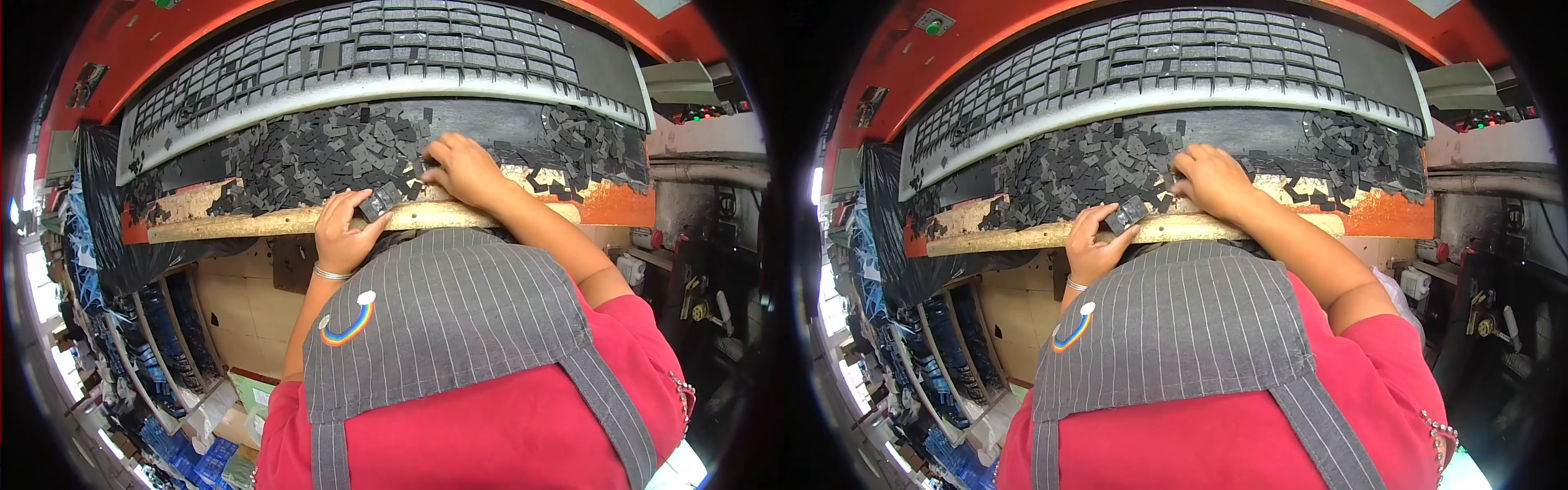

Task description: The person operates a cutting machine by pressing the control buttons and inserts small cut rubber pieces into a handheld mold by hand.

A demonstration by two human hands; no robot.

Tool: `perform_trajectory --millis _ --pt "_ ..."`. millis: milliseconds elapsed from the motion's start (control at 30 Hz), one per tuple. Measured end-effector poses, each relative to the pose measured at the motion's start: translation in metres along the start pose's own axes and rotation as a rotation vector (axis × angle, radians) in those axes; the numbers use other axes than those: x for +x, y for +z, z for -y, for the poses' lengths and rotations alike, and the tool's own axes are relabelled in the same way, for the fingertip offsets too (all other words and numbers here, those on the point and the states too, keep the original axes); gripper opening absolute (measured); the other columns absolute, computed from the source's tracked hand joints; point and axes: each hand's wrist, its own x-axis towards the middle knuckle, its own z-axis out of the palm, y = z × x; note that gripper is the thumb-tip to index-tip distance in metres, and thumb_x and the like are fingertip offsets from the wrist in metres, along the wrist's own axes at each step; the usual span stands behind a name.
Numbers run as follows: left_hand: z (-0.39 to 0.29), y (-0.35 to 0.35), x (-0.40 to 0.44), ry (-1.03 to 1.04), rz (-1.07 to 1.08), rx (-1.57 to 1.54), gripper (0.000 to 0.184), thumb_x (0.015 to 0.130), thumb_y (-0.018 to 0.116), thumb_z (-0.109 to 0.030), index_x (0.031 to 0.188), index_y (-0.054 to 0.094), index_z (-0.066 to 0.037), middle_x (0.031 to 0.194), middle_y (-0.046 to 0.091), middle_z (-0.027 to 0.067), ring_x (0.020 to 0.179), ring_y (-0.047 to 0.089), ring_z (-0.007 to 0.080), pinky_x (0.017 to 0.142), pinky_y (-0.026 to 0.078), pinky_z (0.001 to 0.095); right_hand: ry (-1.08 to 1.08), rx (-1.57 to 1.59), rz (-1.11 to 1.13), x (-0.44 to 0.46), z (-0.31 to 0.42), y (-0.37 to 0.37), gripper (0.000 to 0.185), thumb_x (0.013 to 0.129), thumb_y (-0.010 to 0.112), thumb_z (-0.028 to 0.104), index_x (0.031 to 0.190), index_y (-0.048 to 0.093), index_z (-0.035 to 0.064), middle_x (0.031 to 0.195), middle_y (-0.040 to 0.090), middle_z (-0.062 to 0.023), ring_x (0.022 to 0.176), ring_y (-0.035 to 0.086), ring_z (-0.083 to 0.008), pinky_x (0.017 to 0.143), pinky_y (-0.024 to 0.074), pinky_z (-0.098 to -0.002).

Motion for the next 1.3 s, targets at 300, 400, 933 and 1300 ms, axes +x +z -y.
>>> perform_trajectory --millis 300,400,933,1300 --pt "0.0 0.0 0.0 -0.022 0.009 -0.005 0.045 0.069 0.091 -0.015 0.107 0.071 -0.001 0.099 0.072 0.0153 0.092 0.07 0.0304 0.08 0.055 0.0365 -0.412 0.211 -0.078 0.008 0.026 0.009 0.021 0.081 0.078 0.017 0.098 0.073 0.0063 0.091 0.065 -0.0066 0.087 0.064 -0.028 0.078 0.0518 -0.0396" --pt "0.001 0.0 0.0 0.003 -0.004 -0.002 0.047 0.068 0.091 -0.015 0.108 0.071 -0.001 0.1 0.072 0.0154 0.093 0.07 0.0309 0.08 0.055 0.037 -0.383 0.238 -0.136 0.005 0.026 0.02 0.023 0.079 0.079 0.015 0.099 0.073 0.0052 0.091 0.066 -0.007 0.088 0.065 -0.0283 0.078 0.0519 -0.0396" --pt "-0.003 0.002 0.001 0.007 -0.028 0.007 0.047 0.066 0.09 -0.012 0.107 0.069 -0.001 0.098 0.071 0.0158 0.09 0.068 0.0346 0.083 0.055 0.041 -0.167 0.39 -0.228 0.015 0.024 0.017 0.018 0.081 0.078 0.011 0.095 0.069 0.0048 0.095 0.059 -0.01 0.087 0.06 -0.0284 0.076 0.0508 -0.0379" --pt "-0.004 0.005 0.005 0.055 -0.031 0.013 0.047 0.066 0.09 -0.013 0.107 0.069 -0.001 0.097 0.071 0.0145 0.09 0.068 0.0335 0.083 0.055 0.04 -0.198 0.376 -0.062 0.011 0.025 0.027 0.009 0.082 0.074 0.011 0.09 0.071 0.0058 0.09 0.062 -0.0088 0.093 0.06 -0.0303 0.083 0.0505 -0.041"
